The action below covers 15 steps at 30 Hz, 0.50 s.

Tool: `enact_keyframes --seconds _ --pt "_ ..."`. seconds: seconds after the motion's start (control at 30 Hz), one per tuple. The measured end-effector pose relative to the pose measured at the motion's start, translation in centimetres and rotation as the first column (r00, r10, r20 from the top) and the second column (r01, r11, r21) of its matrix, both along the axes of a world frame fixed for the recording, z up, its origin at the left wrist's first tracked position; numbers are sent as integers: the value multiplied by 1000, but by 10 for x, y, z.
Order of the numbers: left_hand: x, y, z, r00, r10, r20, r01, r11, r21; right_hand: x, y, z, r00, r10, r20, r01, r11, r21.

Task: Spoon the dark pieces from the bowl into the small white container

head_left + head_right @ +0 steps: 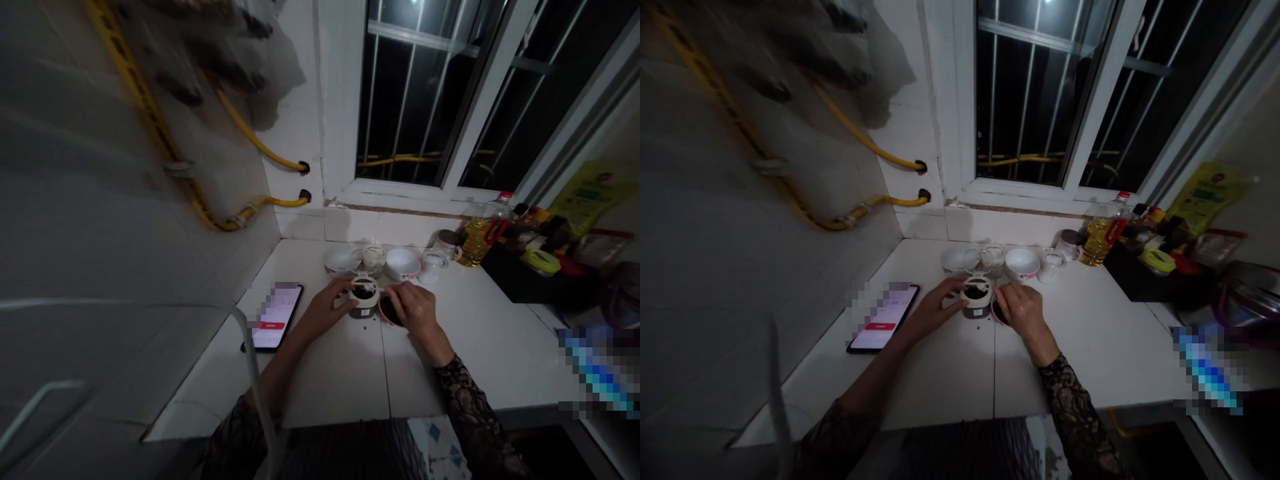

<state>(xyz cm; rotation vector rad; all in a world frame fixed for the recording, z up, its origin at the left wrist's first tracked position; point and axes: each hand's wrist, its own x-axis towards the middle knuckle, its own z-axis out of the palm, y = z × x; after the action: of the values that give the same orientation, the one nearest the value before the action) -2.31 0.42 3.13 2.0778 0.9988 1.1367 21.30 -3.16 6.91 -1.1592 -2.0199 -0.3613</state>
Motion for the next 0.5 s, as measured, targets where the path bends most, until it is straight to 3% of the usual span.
enact_keyframes --seconds 0.1,0.23,0.37,0.5 --pt "0 0 -1 1000 -2 -4 2 1000 -15 15 2 3 980 -64 -186 57 997 -46" --pt "-1 1 -1 1000 5 -5 -5 1000 -16 43 6 6 924 -207 -320 133 962 -238" --pt "-1 1 -1 1000 10 -13 -10 1000 -20 68 9 6 935 -344 -82 284 868 -408" --pt "-1 1 -1 1000 18 -20 -18 1000 -4 67 11 0 898 -426 112 431 800 -418"
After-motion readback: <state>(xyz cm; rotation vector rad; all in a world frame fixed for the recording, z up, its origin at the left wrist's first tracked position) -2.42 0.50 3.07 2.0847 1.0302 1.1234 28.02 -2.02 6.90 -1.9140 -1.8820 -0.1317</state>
